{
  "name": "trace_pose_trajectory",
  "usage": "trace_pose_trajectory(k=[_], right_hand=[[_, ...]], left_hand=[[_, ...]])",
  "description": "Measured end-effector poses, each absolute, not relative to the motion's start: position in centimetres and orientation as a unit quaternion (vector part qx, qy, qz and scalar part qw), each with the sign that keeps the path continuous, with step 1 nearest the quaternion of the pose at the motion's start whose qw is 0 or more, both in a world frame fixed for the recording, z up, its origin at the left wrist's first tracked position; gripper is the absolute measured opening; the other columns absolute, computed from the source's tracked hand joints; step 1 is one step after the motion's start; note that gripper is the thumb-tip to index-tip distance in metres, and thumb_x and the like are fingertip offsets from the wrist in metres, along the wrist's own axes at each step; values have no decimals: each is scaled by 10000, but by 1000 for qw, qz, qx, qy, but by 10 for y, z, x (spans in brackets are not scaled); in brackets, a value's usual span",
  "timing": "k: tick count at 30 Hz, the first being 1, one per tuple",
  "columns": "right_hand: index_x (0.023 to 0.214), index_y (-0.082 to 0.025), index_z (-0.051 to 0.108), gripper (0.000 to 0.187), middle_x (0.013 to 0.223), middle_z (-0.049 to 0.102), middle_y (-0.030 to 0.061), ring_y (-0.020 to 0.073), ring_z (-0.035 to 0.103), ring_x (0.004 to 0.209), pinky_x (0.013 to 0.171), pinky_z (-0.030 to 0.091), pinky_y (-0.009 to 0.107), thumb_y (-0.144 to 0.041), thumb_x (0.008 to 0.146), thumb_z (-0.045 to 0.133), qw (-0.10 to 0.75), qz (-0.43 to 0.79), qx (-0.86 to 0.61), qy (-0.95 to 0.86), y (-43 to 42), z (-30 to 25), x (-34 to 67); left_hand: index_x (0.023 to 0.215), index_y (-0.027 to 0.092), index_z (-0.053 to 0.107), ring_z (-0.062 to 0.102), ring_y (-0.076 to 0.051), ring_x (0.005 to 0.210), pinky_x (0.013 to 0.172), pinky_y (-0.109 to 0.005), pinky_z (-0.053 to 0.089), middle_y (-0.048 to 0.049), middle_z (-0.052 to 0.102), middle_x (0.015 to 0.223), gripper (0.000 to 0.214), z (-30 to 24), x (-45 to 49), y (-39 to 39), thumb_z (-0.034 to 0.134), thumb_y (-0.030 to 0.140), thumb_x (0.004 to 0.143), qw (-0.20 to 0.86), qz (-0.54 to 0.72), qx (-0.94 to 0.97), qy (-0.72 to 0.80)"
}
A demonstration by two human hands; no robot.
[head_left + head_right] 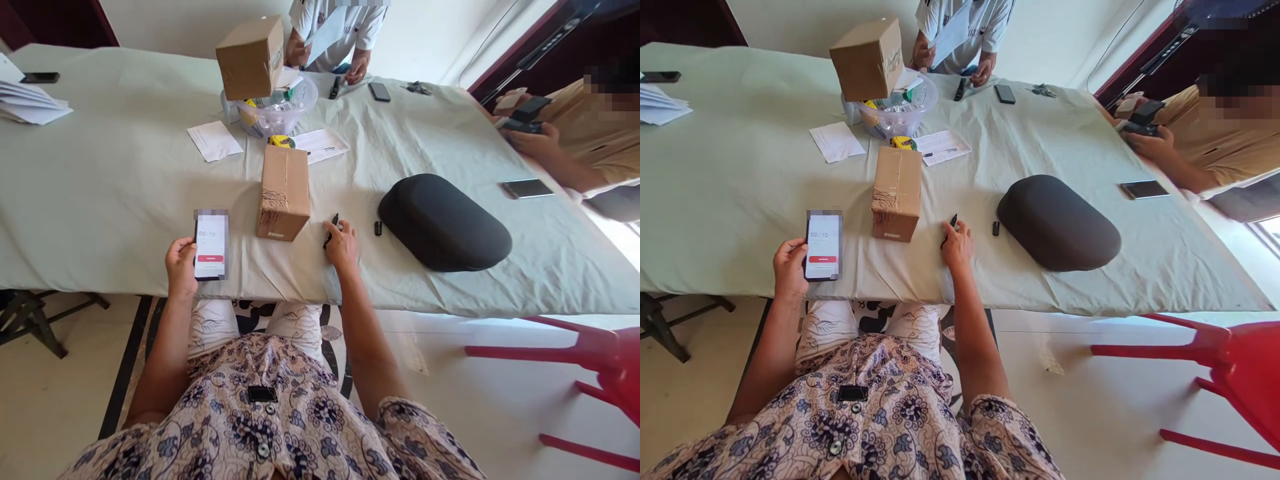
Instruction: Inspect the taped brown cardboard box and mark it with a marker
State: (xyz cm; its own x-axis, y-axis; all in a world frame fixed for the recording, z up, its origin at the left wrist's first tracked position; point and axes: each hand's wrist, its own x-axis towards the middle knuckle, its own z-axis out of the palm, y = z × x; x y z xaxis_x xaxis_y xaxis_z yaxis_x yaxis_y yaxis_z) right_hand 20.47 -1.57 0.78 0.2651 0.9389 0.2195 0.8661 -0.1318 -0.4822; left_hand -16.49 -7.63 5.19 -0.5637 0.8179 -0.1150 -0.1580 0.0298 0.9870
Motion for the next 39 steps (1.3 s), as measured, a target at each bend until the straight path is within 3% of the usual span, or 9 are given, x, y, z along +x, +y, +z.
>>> trace_pose_trajectory(k=[3, 6, 8, 11, 14, 19, 26, 33, 39], right_hand=[[1113, -213, 777, 394, 1072, 686, 116, 235, 568, 972, 920, 484, 418, -168, 856, 481, 223, 80, -742, -627, -11, 7, 216], [1099, -198, 749, 329, 980, 674, 102, 238, 580, 929, 885, 495, 410, -241, 859, 529, 243, 80, -743, -618, -20, 9, 216], [1106, -191, 696, 313, 983, 671, 109, 244, 610, 930, 876, 510, 421, -284, 892, 488, 313, 56, -735, -599, -32, 15, 209], [1085, -200, 578, 267, 991, 655, 108, 246, 655, 957, 896, 535, 443, -381, 937, 450, 493, -15, -673, -551, -58, 30, 182], [1050, -256, 470, 183, 989, 638, 75, 232, 693, 919, 864, 566, 453, -398, 934, 466, 588, -33, -565, -577, -82, 50, 140], [994, -270, 488, 106, 917, 667, 45, 205, 693, 845, 803, 577, 404, -342, 917, 498, 556, 7, -465, -689, -83, 67, 81], [973, -240, 534, 163, 892, 679, 59, 214, 678, 833, 807, 546, 403, -385, 917, 483, 537, -14, -553, -637, -67, 61, 80], [911, -230, 560, 146, 795, 677, 26, 186, 648, 731, 737, 522, 358, -369, 930, 519, 511, -30, -540, -668, -73, 46, 69], [1035, -241, 582, 112, 902, 694, 30, 177, 690, 831, 775, 539, 346, -324, 961, 565, 575, -46, -469, -669, -51, 55, 54]], left_hand=[[825, 189, 567, 597, -114, 637, 637, -238, 500, 24, 625, 733, 205, 43, -189, -71, 607, 254, 635, 335, 590, 245, 692], [835, 187, 564, 598, -126, 657, 655, -259, 509, 16, 613, 752, 172, 37, -200, -69, 569, 234, 669, 317, 560, 241, 727], [846, 179, 582, 595, -135, 664, 678, -278, 515, 10, 609, 761, 176, 34, -202, -68, 576, 246, 683, 312, 551, 241, 736], [925, 171, 636, 622, -155, 724, 758, -302, 531, 1, 625, 782, 247, 32, -203, -68, 609, 277, 704, 309, 534, 261, 742], [1050, 163, 667, 651, -175, 787, 799, -311, 544, -20, 658, 822, 358, 31, -204, -69, 620, 307, 726, 308, 514, 294, 745], [1102, 152, 658, 670, -179, 777, 740, -303, 550, -44, 691, 880, 387, 33, -203, -71, 581, 281, 746, 318, 512, 283, 746], [1095, 161, 641, 711, -204, 867, 835, -337, 575, -55, 716, 912, 346, 32, -200, -75, 590, 277, 773, 319, 509, 300, 741], [1094, 157, 661, 696, -199, 870, 849, -330, 557, -46, 716, 891, 368, 23, -201, -75, 620, 307, 761, 290, 518, 323, 737], [1079, 155, 670, 699, -187, 802, 770, -310, 546, -36, 726, 856, 347, 20, -201, -76, 605, 273, 758, 308, 542, 298, 723]])
